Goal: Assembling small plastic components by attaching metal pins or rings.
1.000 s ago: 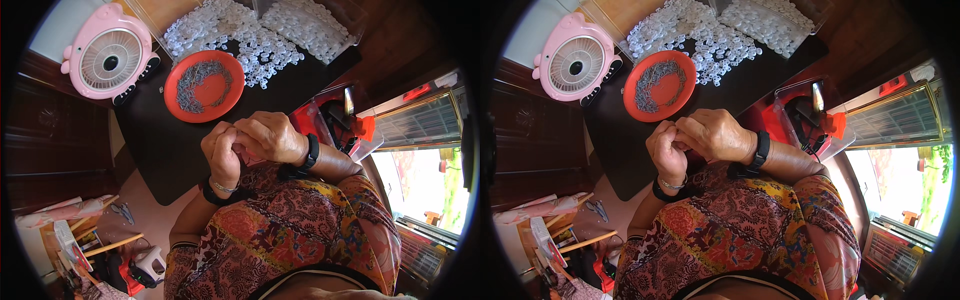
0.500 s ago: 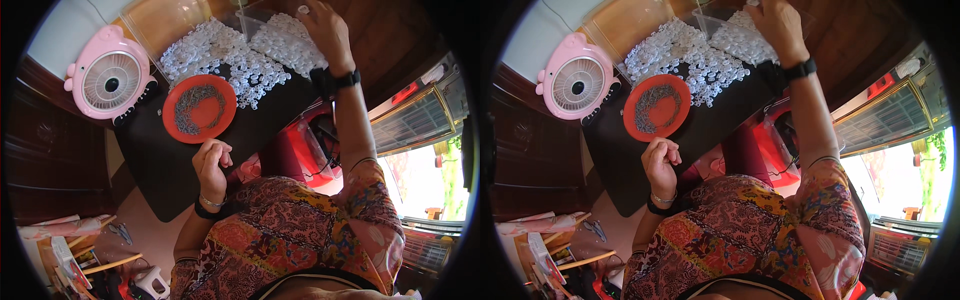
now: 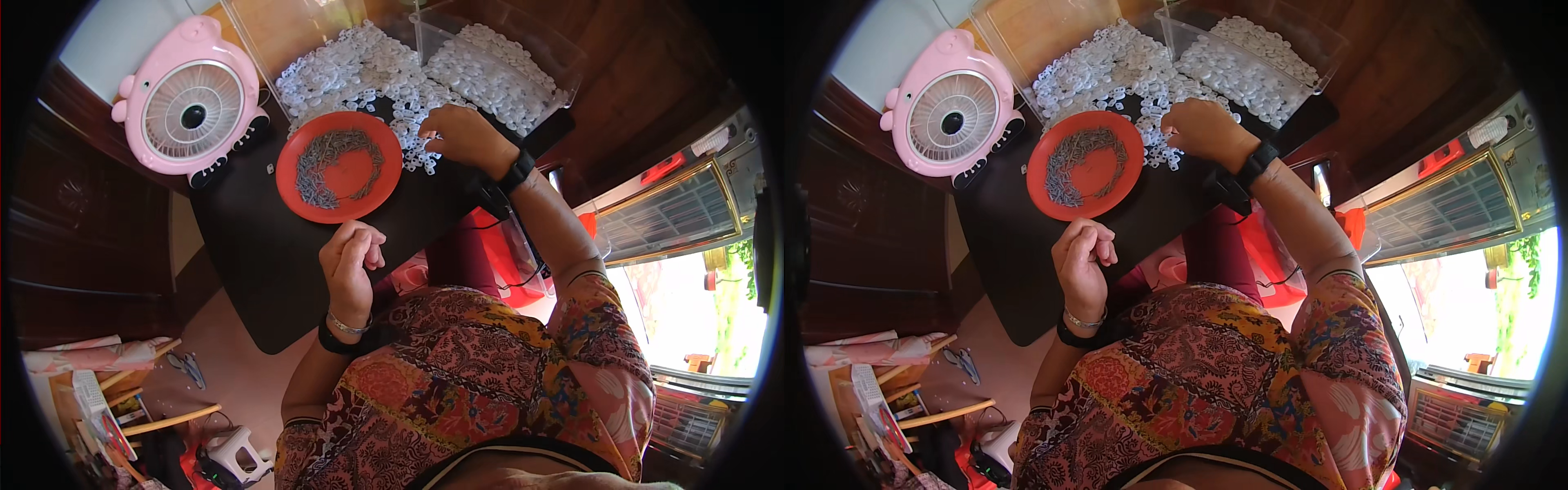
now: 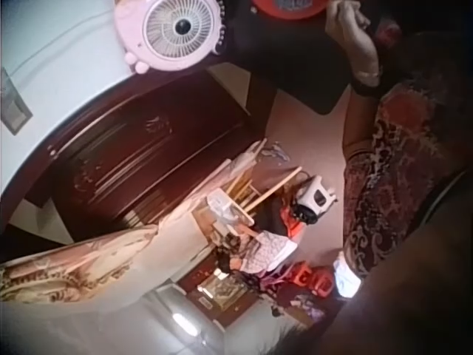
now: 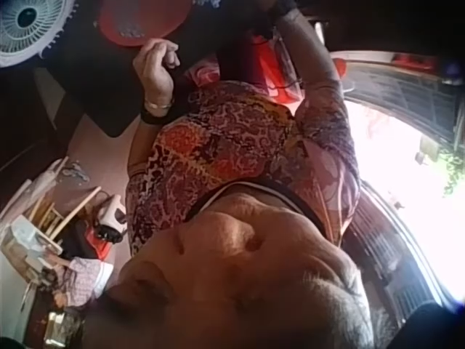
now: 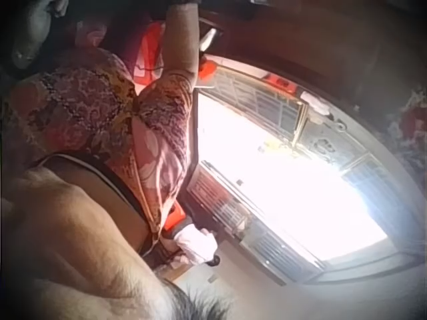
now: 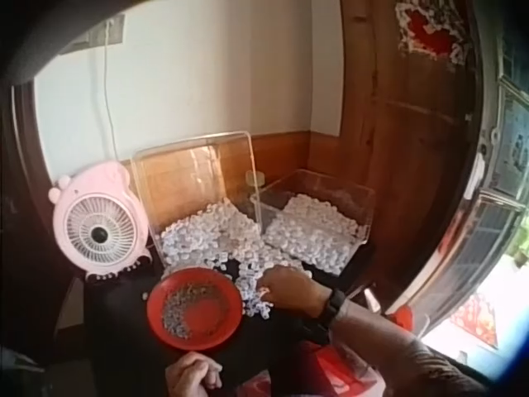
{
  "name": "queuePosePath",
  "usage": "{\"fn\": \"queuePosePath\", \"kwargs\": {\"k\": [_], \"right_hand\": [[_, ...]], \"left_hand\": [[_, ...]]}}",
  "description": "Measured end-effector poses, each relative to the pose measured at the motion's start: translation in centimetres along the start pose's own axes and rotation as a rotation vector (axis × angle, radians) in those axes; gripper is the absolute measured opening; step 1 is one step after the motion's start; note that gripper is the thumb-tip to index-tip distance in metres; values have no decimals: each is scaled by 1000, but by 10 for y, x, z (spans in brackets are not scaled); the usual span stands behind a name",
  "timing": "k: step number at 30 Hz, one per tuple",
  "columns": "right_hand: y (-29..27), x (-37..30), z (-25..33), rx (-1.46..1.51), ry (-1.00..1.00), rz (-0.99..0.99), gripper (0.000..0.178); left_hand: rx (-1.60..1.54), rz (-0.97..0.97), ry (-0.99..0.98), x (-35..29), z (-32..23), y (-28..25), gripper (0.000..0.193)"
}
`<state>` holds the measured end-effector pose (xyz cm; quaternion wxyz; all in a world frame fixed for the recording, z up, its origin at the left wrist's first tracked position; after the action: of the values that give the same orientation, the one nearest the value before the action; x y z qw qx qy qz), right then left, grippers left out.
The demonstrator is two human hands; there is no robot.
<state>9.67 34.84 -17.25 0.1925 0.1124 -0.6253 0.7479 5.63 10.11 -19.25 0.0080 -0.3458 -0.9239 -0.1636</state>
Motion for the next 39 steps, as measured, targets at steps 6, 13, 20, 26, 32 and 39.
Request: {"fn": "queuePosePath", "kwargs": {"k": [6,13,20,26,32,39], "right_hand": [[20,4,-16,-106,116,70,13],[5,8,0,188,151,-31,13],[-21,50,55,931,198,58,17],[4,96,82,1245,79,108,14],[26,112,99,1181,-2,135,11],[31,108,100,1216,-35,147,12]], "left_hand": [[-49,12,-36,3,4,1,22],[-27,37,-52,11,-4,3,20],[227,68,71,57,-53,-4,14],[252,67,28,114,-33,-25,27],[224,57,-22,121,-21,-41,21],[169,106,-114,128,-12,-50,20]]}}
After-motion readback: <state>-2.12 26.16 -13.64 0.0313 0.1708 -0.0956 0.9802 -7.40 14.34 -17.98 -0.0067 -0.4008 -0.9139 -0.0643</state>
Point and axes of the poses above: each hand's wrist, its own x-axis towards the middle knuckle, its own y-axis out of the palm, z = x × y, the point moved 6 cm from there along x, towards the middle knuckle, and after that the axes turned 6 degrees about -z, right-handed, at the moved point
